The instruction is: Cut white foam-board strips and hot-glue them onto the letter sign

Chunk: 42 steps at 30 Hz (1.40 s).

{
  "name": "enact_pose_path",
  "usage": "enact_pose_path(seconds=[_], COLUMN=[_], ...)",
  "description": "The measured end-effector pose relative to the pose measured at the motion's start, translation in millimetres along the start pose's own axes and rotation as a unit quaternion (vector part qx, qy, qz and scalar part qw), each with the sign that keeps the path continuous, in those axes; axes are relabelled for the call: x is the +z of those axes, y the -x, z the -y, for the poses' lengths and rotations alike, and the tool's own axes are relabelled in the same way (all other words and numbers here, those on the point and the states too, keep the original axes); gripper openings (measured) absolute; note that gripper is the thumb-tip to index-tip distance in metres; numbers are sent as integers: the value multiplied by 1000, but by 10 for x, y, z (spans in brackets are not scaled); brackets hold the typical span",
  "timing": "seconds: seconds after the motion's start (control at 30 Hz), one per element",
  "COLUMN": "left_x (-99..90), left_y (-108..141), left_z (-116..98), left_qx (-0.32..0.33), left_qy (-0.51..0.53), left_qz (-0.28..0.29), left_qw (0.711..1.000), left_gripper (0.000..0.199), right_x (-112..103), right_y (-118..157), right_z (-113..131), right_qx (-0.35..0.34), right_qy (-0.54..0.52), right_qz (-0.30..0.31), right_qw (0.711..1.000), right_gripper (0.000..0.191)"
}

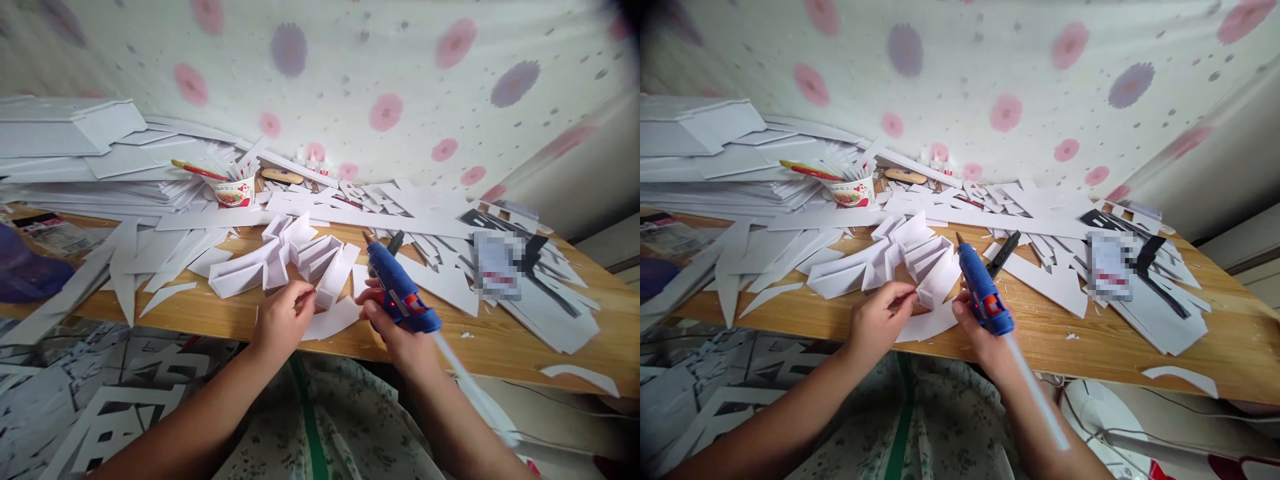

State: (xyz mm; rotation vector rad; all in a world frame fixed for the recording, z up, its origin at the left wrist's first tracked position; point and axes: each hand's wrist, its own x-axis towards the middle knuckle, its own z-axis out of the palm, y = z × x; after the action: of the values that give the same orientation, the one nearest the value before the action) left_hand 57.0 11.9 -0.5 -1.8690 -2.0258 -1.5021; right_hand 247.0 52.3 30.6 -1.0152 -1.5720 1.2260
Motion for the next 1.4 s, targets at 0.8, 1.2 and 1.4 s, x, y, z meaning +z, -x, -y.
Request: enact_pose_path(seconds=[0.8, 1.2, 1.4], left_x=[-10, -5, 15], left_y=[-38, -35, -29], left_z=[56, 45, 50], left_qx=[-28, -38, -44], left_qy=[2, 17, 17], left_qz=[68, 64, 64], left_qw=[997, 997, 997], left_gripper=[21, 15, 14], right_x=[-373, -393, -389], right_y=[-375, -495, -527], right_z=[573, 664, 758], right_qx=[167, 174, 175], right_qy=[137, 201, 246], right_qz=[255, 316, 329], right_qw=[942, 911, 895], right_gripper=[22, 28, 30])
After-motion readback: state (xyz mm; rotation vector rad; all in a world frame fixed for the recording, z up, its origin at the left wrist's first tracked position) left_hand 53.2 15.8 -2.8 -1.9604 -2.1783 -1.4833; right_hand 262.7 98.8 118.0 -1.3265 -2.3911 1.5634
